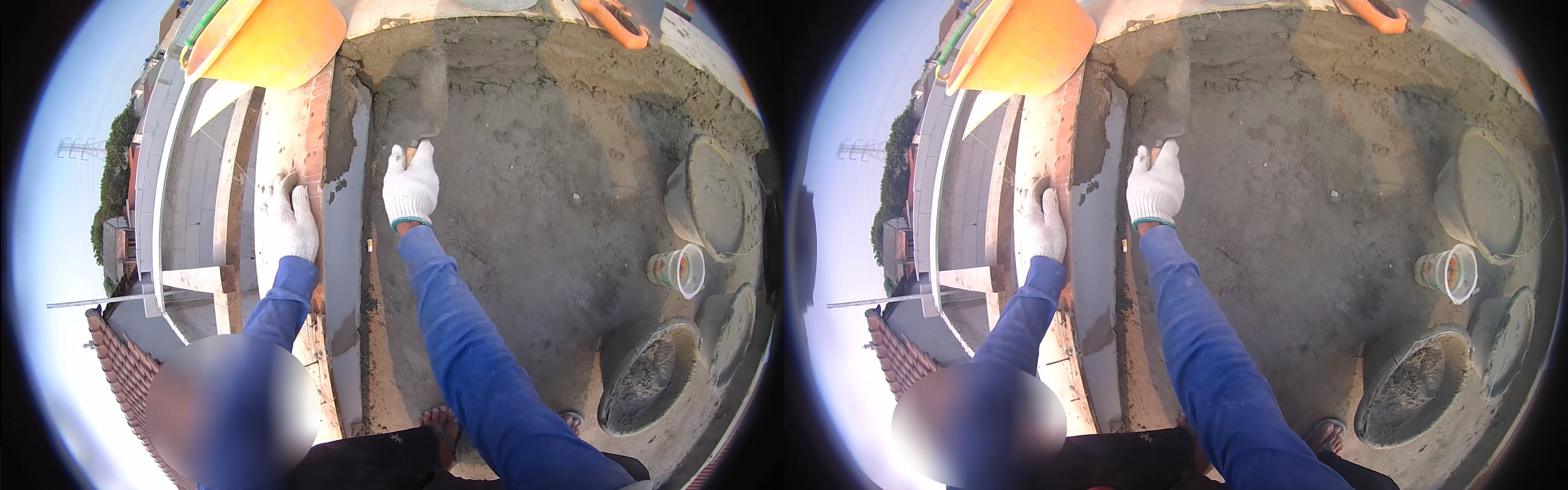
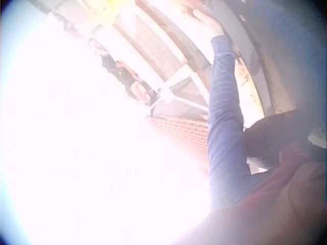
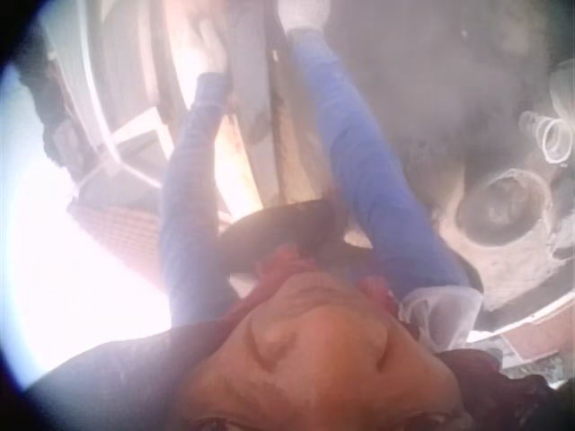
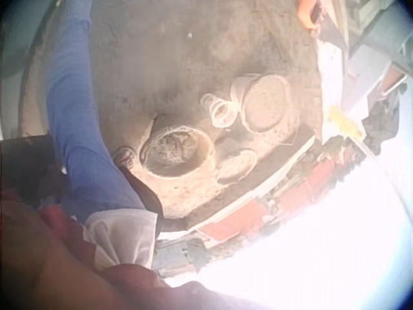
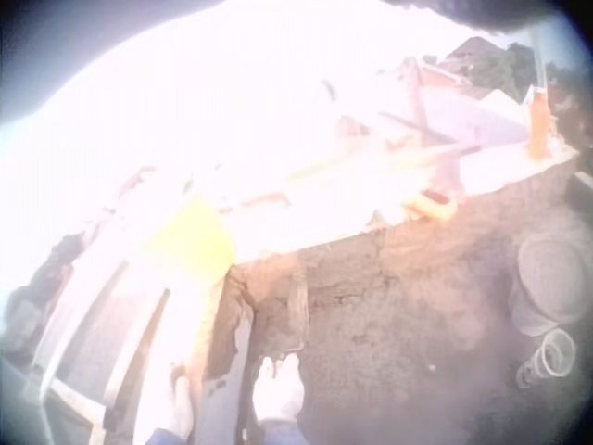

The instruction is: The person scoops cement from a bucket using a trowel and applies it to a wooden frame on a rooftop. They repeatedly smooth and spread the cement along the frame's edge, occasionally retrieving tools from a nearby bucket.

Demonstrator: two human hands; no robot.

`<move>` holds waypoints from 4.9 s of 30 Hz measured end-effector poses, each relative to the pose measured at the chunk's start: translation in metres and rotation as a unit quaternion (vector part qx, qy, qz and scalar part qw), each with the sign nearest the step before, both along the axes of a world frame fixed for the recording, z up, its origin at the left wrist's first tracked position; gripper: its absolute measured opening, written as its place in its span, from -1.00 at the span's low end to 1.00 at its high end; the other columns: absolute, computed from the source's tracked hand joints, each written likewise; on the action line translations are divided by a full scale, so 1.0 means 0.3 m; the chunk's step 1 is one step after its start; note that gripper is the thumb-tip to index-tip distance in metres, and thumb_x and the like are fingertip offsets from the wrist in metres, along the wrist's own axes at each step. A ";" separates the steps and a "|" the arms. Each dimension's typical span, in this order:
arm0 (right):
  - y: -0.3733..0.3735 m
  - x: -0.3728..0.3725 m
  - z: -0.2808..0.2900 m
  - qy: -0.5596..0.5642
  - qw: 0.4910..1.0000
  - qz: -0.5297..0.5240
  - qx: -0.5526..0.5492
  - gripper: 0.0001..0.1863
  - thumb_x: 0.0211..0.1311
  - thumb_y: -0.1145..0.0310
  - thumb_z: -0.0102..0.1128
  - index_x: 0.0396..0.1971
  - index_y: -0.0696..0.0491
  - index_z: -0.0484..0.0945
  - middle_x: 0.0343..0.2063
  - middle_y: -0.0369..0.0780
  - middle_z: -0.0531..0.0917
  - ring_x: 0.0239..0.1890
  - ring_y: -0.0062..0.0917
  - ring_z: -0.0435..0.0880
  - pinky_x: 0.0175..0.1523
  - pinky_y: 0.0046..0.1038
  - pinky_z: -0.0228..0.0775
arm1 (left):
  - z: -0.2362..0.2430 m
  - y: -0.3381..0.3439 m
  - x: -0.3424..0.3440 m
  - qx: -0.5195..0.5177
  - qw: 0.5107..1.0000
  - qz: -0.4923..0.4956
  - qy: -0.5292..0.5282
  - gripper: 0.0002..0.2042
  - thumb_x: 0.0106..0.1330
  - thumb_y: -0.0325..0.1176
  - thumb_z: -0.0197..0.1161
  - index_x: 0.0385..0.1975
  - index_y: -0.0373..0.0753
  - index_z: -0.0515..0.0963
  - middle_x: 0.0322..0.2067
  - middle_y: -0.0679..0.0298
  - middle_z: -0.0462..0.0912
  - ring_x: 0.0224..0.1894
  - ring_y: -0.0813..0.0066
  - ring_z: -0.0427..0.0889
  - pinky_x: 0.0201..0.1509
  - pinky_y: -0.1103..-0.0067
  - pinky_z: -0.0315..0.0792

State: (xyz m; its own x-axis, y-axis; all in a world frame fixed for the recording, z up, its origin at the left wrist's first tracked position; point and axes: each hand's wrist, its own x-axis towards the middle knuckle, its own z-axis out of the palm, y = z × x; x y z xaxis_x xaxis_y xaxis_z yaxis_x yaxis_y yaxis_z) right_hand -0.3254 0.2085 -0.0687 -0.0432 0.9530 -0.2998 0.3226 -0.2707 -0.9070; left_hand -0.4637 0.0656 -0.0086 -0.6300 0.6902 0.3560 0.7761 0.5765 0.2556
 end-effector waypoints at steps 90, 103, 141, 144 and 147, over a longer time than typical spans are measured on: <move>0.068 0.176 0.019 0.203 0.917 0.328 -0.098 -0.60 0.61 -0.01 0.16 -0.08 0.08 0.61 -0.35 -0.08 0.75 -0.37 -0.21 0.79 -0.34 -0.12 0.63 | 0.054 -0.057 0.000 -0.003 0.999 0.027 -0.043 -0.66 0.62 -0.37 0.09 0.26 -0.30 0.63 0.37 -0.06 0.59 0.47 -0.07 0.47 0.61 0.20 0.27; 0.132 -0.109 -0.132 -0.044 0.938 0.174 0.298 -0.70 0.42 0.06 0.38 -0.18 -0.01 0.60 -0.28 -0.06 0.72 -0.25 -0.03 0.77 -0.15 -0.08 0.64 | 0.020 -0.025 0.000 0.005 1.000 0.020 -0.013 -0.70 0.61 -0.37 0.14 0.21 -0.28 0.66 0.38 -0.07 0.59 0.48 -0.07 0.46 0.62 0.19 0.26; -0.397 2.228 0.682 -0.609 0.735 0.268 0.129 -0.78 0.43 0.19 0.35 -0.16 0.03 0.63 -0.40 -0.10 0.72 -0.32 -0.15 0.83 -0.20 -0.12 0.66 | 0.072 0.268 1.284 -0.220 0.772 -0.407 -0.437 -0.33 0.65 0.21 0.05 0.42 -0.27 0.56 0.35 -0.06 0.65 0.46 0.04 0.55 0.55 0.34 0.35; -0.259 2.191 0.533 -0.596 0.709 0.314 0.208 -0.80 0.35 0.26 0.35 -0.25 0.09 0.64 -0.42 -0.06 0.73 -0.35 -0.12 0.82 -0.24 -0.11 0.64 | -0.060 0.215 1.549 -0.192 0.728 -0.354 -0.554 -0.29 0.66 0.23 0.07 0.44 -0.34 0.53 0.37 -0.04 0.65 0.47 0.08 0.55 0.56 0.38 0.32; -0.222 2.208 0.348 -0.531 0.697 0.391 0.282 -0.83 0.24 0.40 0.30 -0.22 0.13 0.69 -0.45 -0.05 0.74 -0.38 -0.09 0.80 -0.27 -0.13 0.62 | -0.126 0.179 1.753 -0.050 0.695 -0.233 -0.678 -0.33 0.68 0.16 0.12 0.38 -0.40 0.57 0.29 0.01 0.72 0.38 0.26 0.61 0.52 0.41 0.35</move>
